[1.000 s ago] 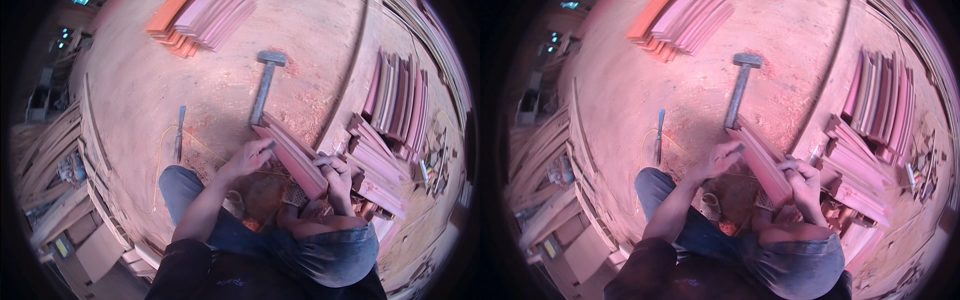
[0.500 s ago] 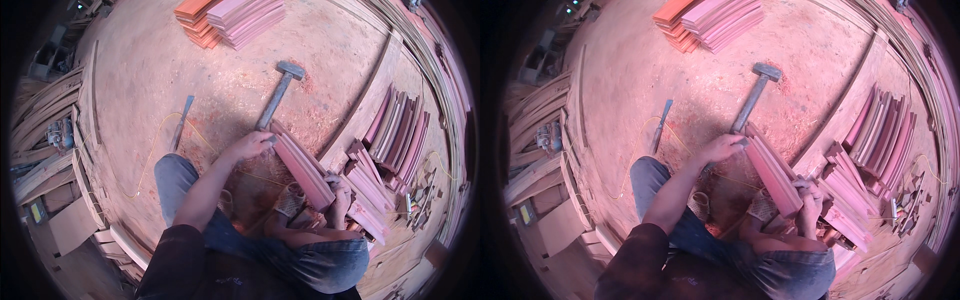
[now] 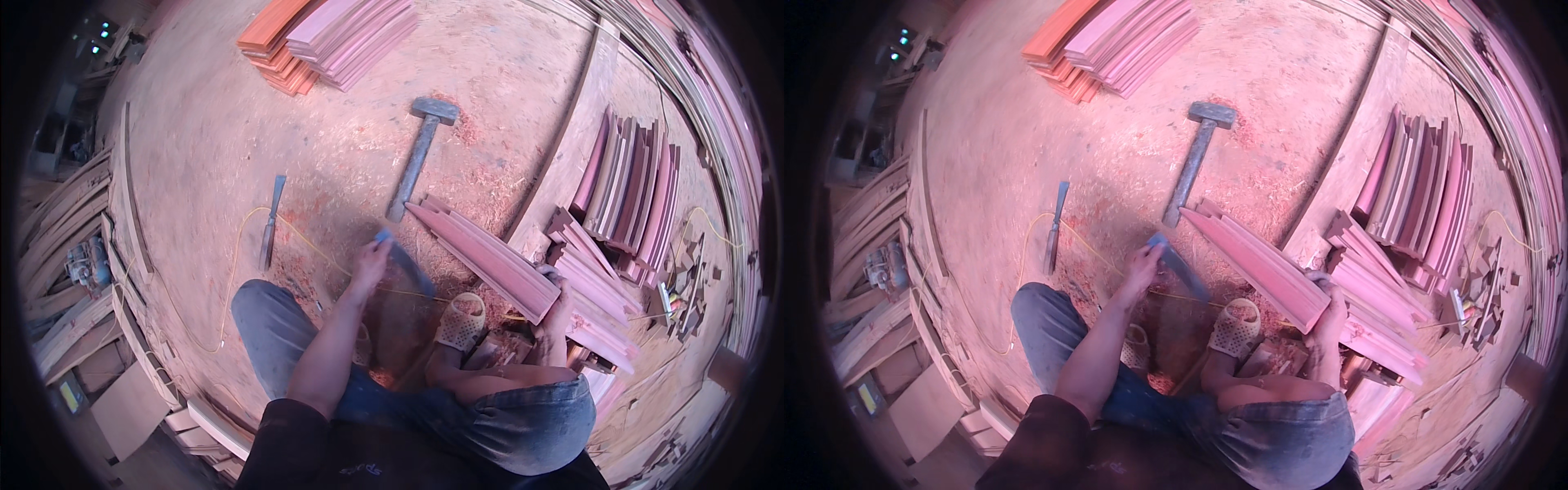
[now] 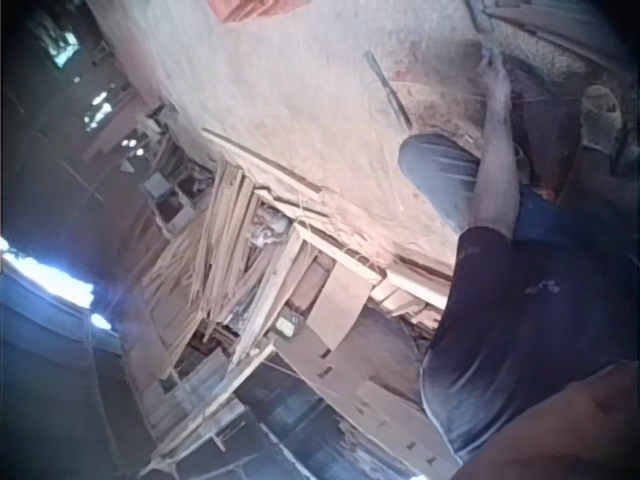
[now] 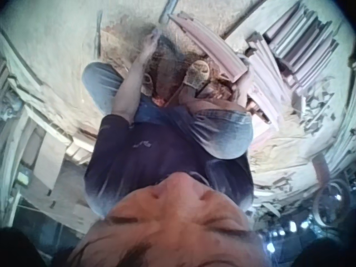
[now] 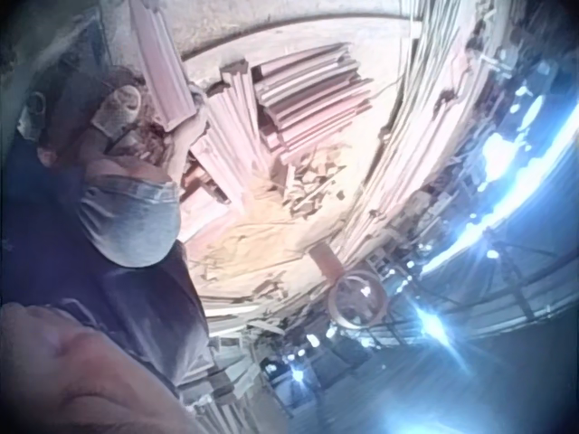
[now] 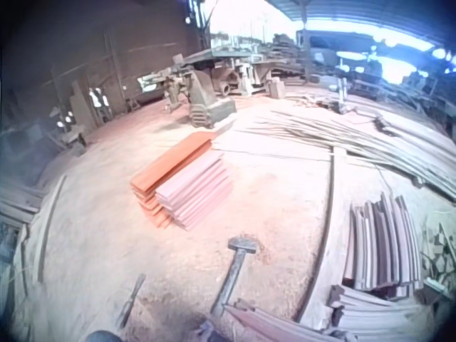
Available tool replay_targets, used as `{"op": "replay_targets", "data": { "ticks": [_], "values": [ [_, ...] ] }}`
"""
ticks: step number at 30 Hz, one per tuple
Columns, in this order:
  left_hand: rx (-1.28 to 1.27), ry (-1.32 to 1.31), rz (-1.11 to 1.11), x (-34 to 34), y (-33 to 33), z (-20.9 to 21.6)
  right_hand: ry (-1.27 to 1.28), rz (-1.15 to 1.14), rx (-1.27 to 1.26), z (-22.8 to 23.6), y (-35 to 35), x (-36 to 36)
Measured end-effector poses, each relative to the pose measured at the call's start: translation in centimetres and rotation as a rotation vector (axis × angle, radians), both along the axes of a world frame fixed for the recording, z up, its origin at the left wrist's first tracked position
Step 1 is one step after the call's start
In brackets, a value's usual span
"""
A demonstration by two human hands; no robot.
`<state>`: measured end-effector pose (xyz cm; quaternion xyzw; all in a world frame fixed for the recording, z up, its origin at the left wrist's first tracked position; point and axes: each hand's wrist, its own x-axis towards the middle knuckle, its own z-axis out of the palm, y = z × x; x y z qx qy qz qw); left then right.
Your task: The person sits on the floor and smooths the edges of reddish-pink wooden planks using a metal file and a hammer. They repeatedly file the edges and occasionally tap the file with the hammer to shape the wood.
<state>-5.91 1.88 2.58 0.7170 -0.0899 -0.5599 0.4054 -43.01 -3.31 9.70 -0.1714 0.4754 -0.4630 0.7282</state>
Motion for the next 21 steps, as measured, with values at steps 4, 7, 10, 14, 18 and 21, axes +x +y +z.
{"op": "replay_targets", "data": {
  "ticks": [4, 7, 10, 14, 18, 21],
  "values": [
    [0.055, -0.446, -0.12, 1.2, 3.3, -2.7, 0.032, -0.086, -0.053, -1.4, 0.6, -0.4],
    [-0.128, -0.976, -0.501, -0.2, 4.1, -3.7, 0.026, -0.151, 0.051, -1.6, 0.4, -0.5],
    [-0.338, -1.282, -0.926, -2.1, 2.9, -4.4, 0.024, -0.172, 0.148, -0.9, -0.4, -0.2],
    [-0.145, -1.259, -1.205, -3.3, 0.5, -5.8, 0.016, -0.153, 0.193, 0.5, -1.1, 0.3],
    [-0.26, -1.299, -1.286, -2.1, 0.7, -6.5, -0.033, -0.186, 0.205, 1.2, -1.1, 0.5],
    [-0.205, -1.099, -1.286, -0.6, 1.7, -6.1, -0.033, -0.168, 0.211, 1.0, -1.1, 0.6]
  ]
}}
